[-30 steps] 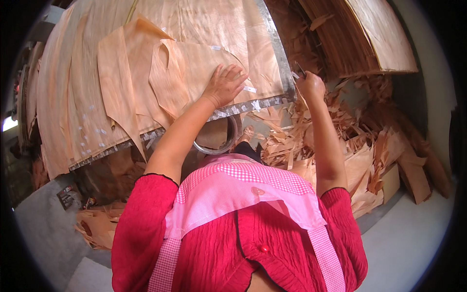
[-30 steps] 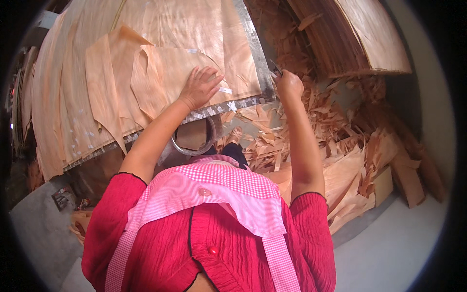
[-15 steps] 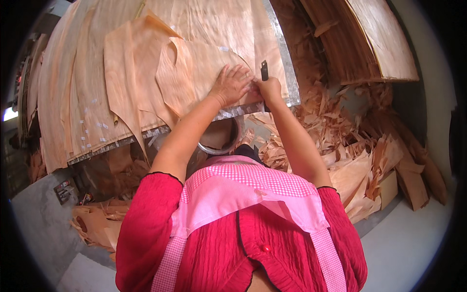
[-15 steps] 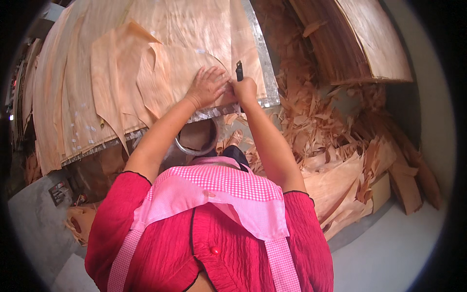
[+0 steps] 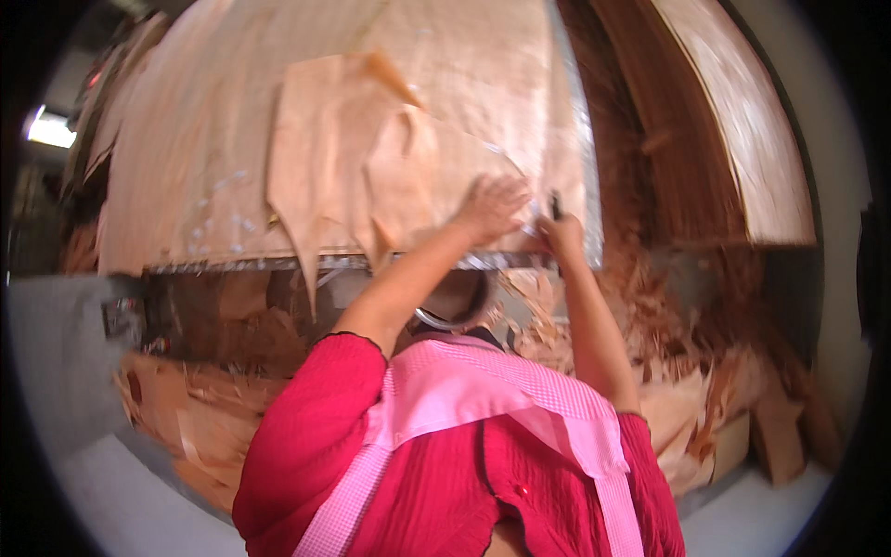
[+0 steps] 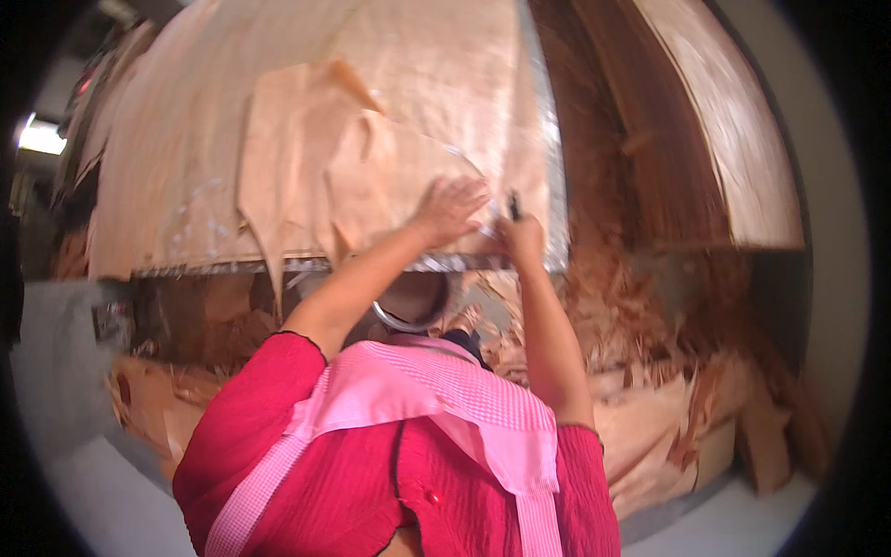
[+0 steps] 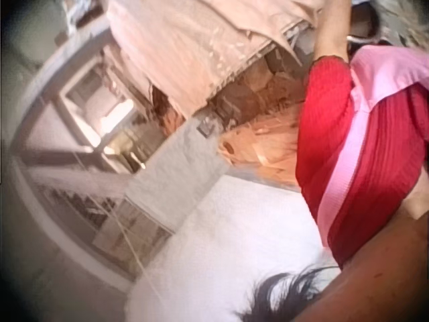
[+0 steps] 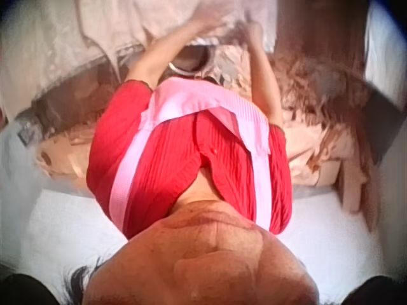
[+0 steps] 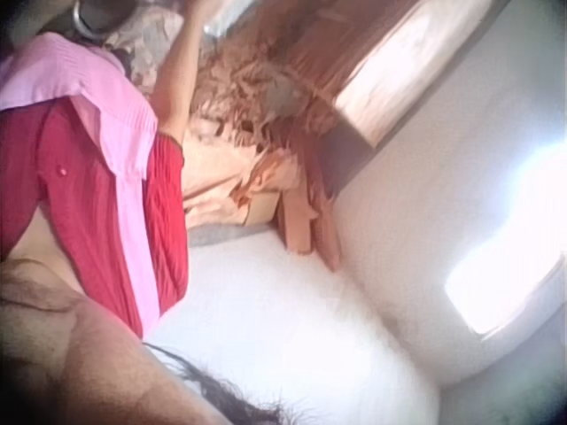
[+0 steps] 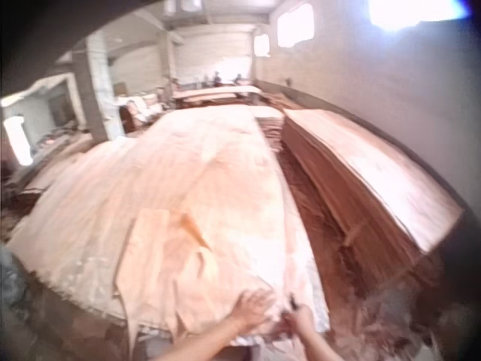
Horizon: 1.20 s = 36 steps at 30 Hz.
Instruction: The person prepares and sorts wood veneer sheets by using a utility knife to trim edges, applying tape to secure pieces, and using a bamboo rod to measure or alignment sheets.
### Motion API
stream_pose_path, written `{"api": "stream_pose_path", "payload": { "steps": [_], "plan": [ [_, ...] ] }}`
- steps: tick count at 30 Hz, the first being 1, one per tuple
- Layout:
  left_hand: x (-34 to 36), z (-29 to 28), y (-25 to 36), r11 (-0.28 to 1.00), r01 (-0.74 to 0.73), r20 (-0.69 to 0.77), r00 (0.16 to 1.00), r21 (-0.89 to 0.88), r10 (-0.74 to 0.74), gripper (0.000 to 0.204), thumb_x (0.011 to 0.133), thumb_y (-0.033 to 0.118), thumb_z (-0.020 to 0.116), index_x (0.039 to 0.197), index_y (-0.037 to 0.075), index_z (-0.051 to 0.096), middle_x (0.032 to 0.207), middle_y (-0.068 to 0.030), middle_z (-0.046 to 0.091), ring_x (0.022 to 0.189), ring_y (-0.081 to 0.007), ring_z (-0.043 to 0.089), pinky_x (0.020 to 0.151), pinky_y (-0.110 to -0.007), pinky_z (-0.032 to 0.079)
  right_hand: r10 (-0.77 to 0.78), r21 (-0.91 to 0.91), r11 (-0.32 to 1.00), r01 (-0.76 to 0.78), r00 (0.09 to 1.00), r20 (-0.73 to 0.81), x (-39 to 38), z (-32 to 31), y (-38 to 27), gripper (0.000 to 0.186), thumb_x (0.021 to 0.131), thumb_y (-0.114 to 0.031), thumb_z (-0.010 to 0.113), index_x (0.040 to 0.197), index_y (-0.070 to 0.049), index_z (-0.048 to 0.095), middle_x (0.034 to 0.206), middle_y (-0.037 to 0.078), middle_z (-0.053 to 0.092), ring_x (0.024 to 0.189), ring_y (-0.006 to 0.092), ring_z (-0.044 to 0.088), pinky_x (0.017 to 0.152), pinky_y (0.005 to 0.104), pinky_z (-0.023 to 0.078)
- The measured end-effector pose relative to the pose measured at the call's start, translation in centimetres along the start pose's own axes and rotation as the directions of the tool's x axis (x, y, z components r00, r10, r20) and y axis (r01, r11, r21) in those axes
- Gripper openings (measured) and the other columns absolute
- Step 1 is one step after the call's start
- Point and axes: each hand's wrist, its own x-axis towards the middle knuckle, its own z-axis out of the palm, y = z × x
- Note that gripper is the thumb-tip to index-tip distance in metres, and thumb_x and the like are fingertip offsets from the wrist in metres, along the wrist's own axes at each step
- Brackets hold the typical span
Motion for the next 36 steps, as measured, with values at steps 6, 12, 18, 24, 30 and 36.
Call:
{"api": "stream_pose_path", "payload": {
  "steps": [6,12,18,24,30,36],
  "plan": [
    [-1.8,-9.0,-7.9,0.604,0.795,-0.563,0.474,-0.057,-0.678,0.081,0.067,0.039,0.068,0.129,0.004,0.029,0.134,-0.0179,0.029,0.127,-0.0358,0.020,0.099,-0.058,0.015,-0.003,0.461,0.886,-0.045,0.995,0.105,-1.4,-1.7,1.2,0.010,0.073,-0.007,0.058,0.080,0.000,0.057,0.054,0.003,0.051,0.036,0.0096,0.041,0.033,0.0214,0.030],
    [-12.1,-17.8,-16.4,-0.040,0.999,-0.272,-0.037,0.005,-0.961,0.062,0.076,0.036,0.059,0.125,0.005,0.039,0.134,-0.0150,0.030,0.124,-0.0317,0.027,0.097,-0.054,0.024,-0.158,0.339,0.939,0.058,0.949,0.274,-4.4,2.2,-5.0,0.032,0.079,-0.011,0.059,0.108,0.000,0.053,0.055,0.004,0.053,0.039,0.0070,0.042,0.035,0.0199,0.030],
    [-15.8,-16.0,-19.5,0.352,0.888,-0.558,0.138,-0.296,-0.818,0.017,0.074,0.014,0.057,0.088,0.005,0.055,0.083,-0.0185,0.060,0.079,-0.0351,0.058,0.070,-0.041,0.045,-0.419,0.214,0.904,0.371,0.871,0.258,-2.6,12.0,-8.7,0.037,0.074,-0.017,0.066,0.104,0.003,0.055,0.058,0.000,0.048,0.041,0.0065,0.039,0.040,0.0237,0.032],
    [-27.8,-25.5,-24.3,0.386,0.741,-0.513,0.065,-0.550,-0.856,0.018,0.074,0.011,0.061,0.088,0.001,0.058,0.077,-0.0115,0.063,0.071,-0.0194,0.059,0.064,-0.033,0.045,-0.317,0.362,0.918,0.163,0.851,0.419,-9.1,15.0,-13.8,0.034,0.077,-0.013,0.062,0.107,0.003,0.054,0.061,0.003,0.053,0.041,0.0048,0.039,0.037,0.0202,0.029],
    [-39.9,-34.6,-35.9,0.271,0.898,-0.475,0.082,-0.346,-0.876,0.021,0.070,0.019,0.062,0.084,0.003,0.062,0.085,-0.0164,0.061,0.080,-0.0314,0.059,0.069,-0.037,0.046,-0.292,0.243,0.948,0.205,0.863,0.412,-14.7,16.5,-12.7,0.030,0.079,-0.013,0.057,0.105,0.001,0.056,0.063,0.003,0.056,0.038,0.0036,0.038,0.034,0.0189,0.028],
    [-43.2,-33.9,-47.8,0.206,0.976,-0.602,0.208,0.073,-0.771,0.028,0.074,0.015,0.055,0.100,0.005,0.057,0.103,-0.0195,0.056,0.095,-0.0331,0.055,0.077,-0.038,0.045,-0.006,0.272,0.961,-0.058,0.973,0.229,-22.1,20.1,-9.7,0.024,0.077,-0.010,0.060,0.098,0.002,0.057,0.058,0.002,0.053,0.038,0.0064,0.040,0.034,0.0198,0.029]
  ]
}}
